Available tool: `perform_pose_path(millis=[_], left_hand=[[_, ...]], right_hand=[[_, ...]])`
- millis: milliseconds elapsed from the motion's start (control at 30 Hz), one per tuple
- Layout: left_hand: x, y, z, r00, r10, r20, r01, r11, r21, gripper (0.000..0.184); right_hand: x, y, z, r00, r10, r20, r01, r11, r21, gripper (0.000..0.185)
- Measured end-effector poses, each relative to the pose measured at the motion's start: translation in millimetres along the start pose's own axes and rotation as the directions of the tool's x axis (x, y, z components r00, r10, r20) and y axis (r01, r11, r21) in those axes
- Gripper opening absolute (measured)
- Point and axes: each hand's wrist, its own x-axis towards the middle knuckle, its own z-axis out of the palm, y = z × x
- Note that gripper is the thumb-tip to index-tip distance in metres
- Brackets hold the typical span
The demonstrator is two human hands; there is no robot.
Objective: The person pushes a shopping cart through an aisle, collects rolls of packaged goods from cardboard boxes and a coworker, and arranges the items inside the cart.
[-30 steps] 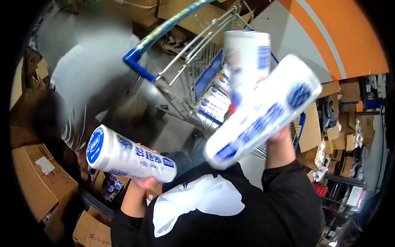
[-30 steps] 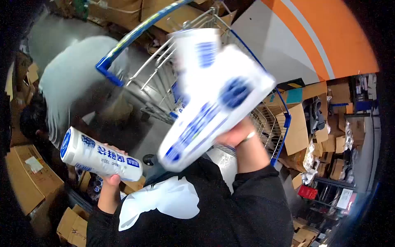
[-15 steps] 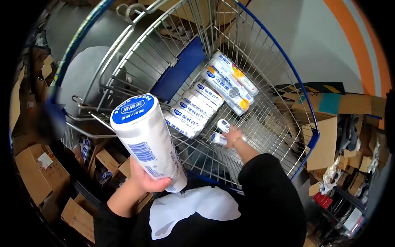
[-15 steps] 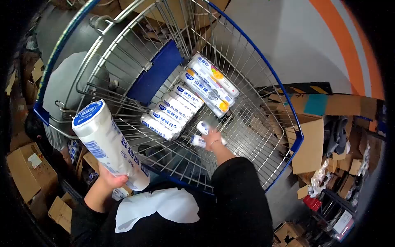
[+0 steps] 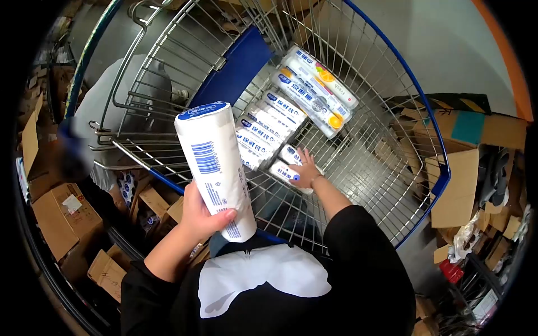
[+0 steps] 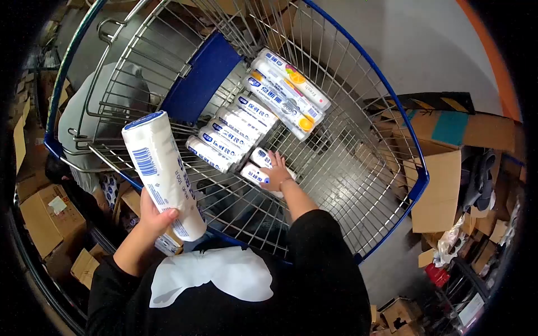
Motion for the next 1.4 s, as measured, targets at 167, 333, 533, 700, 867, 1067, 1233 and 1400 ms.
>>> perform_pose_path(millis=[167,333,533,700,867,1067,1233,1400], left_hand=[[3,-7,5,0.981,-0.157,0.111,0.160,0.987,-0.021,0.055],[27,13,45,0.889,-0.342,0.303,0.193,0.882,0.429,0.064],[4,7,16,0.904,0.155,0.398,-0.342,0.820,0.458,0.039],[-53,-10,-50,0.888,0.352,-0.297,-0.328,0.936,0.127,0.010],[-109,-52,-113,0.717,-0.048,-0.695,0.043,0.999,-0.025,0.014],[-183,-106,-153,0.664,-0.099,-0.741,0.208,0.976,0.057,0.016],[-212,-183,-202,0.683,-0.180,-0.708,0.341,0.936,0.091,0.020],[-239,-300,-293,0.226,-0.314,-0.922,0.083,0.949,-0.303,0.020]], right_hand=[[-12,3,-28,0.893,0.202,-0.403,0.202,0.619,0.759,0.051],[-57,-107,-140,0.960,-0.111,-0.257,0.247,-0.098,0.964,0.068],[-19,-34,-140,0.887,0.236,-0.397,0.005,0.855,0.519,0.077],[22,31,-53,0.871,0.406,-0.277,-0.329,0.901,0.284,0.078],[34,21,-45,0.814,0.572,-0.105,-0.526,0.801,0.287,0.082],[34,70,5,0.819,0.574,0.026,-0.557,0.804,-0.209,0.090],[65,106,-18,0.933,0.355,-0.051,-0.269,0.787,0.555,0.063],[42,-67,-195,0.701,0.374,-0.608,0.286,0.634,0.719,0.033]])
